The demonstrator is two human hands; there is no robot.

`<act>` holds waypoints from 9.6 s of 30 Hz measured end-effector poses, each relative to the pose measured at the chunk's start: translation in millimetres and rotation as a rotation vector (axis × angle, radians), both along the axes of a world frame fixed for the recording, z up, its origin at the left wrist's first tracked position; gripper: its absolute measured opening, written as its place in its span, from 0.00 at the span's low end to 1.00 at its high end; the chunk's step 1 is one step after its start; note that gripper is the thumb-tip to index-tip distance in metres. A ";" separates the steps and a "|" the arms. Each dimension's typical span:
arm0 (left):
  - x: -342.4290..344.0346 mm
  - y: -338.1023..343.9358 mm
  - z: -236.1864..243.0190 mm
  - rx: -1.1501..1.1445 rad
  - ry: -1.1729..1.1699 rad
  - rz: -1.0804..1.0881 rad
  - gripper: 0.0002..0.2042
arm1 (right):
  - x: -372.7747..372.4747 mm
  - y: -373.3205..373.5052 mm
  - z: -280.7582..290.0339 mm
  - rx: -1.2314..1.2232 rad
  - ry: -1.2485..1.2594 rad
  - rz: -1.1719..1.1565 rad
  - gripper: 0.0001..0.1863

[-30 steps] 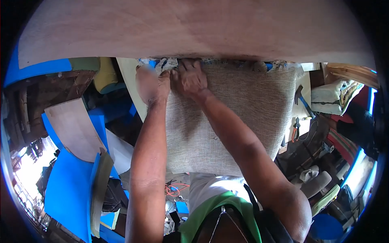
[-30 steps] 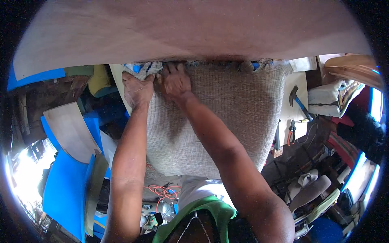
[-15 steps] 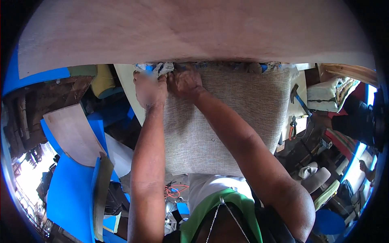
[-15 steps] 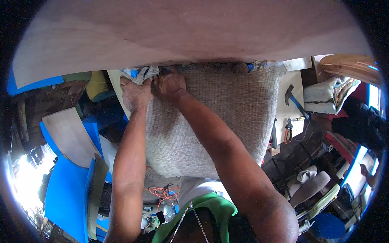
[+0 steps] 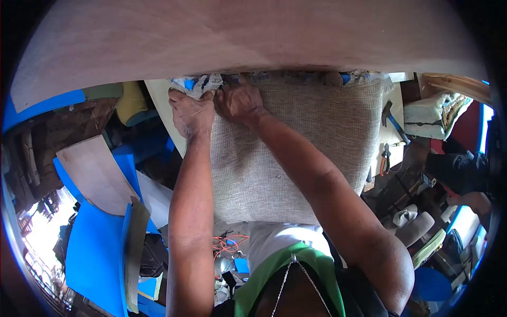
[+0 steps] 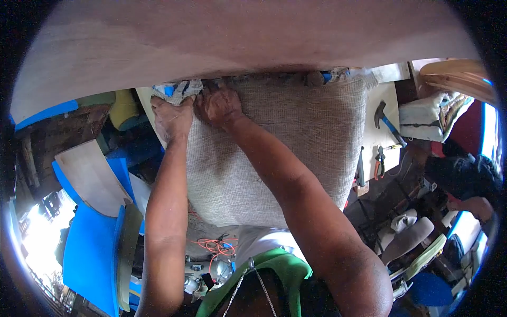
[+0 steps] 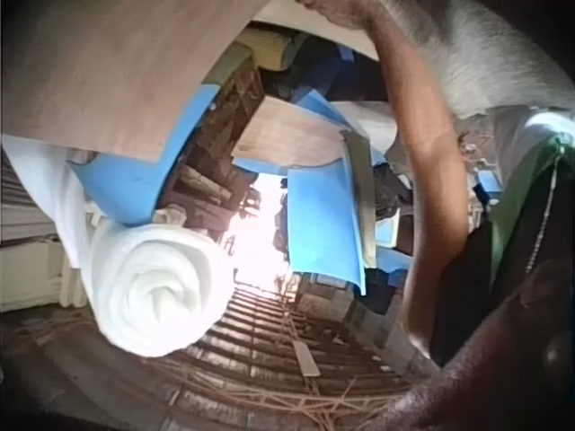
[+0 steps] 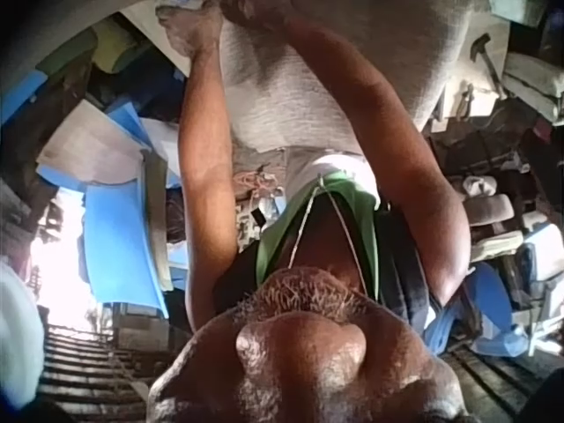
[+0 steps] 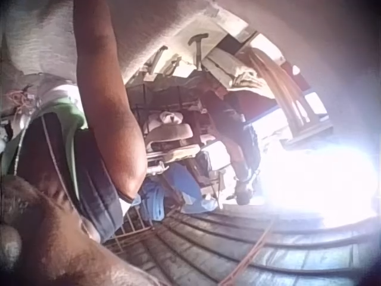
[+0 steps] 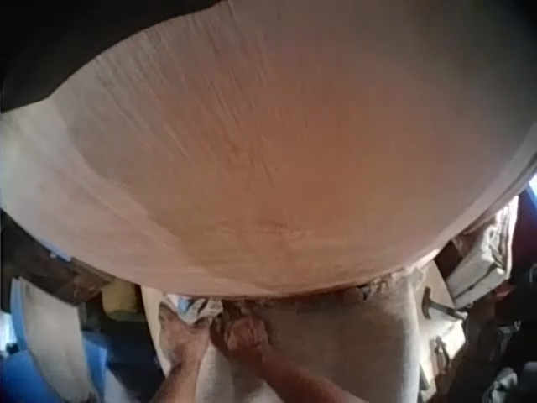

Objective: Positioning and holding fabric and plywood for furniture upholstery assembly.

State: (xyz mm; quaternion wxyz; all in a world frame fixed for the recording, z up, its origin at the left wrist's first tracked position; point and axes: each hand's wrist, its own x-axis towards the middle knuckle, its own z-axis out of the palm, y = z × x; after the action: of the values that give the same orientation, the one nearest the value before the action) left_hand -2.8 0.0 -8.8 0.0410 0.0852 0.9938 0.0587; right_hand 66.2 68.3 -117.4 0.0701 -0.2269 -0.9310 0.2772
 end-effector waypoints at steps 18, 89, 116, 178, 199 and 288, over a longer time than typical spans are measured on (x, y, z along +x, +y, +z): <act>-2.2 -4.1 -0.9 0.052 -0.015 -0.004 0.37 | 1.0 7.0 12.1 -0.087 -0.060 0.051 0.24; 1.9 0.9 -1.8 -0.027 0.027 -0.012 0.37 | 5.8 -2.0 13.4 -0.118 -0.088 0.088 0.29; 8.1 -2.0 -2.1 -0.024 0.023 -0.046 0.36 | 4.2 12.8 25.3 -0.130 -0.169 0.055 0.27; 10.5 -3.5 -7.1 -0.051 0.047 -0.037 0.38 | 1.4 -2.6 47.7 -0.390 -0.323 -0.093 0.36; -23.6 -44.9 -66.1 0.207 0.214 -0.366 0.24 | -7.0 -24.1 80.6 -0.450 0.322 0.010 0.31; 10.5 -1.2 -5.1 -0.059 0.037 -0.032 0.39 | 59.8 -30.6 23.7 -0.070 0.160 -0.054 0.27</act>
State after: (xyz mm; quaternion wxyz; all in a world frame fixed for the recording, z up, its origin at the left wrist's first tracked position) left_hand 7.7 -1.2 -13.9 0.0260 0.1007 0.9942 0.0273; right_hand 126.0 37.7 -93.8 0.1438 -0.2315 -0.9057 0.3247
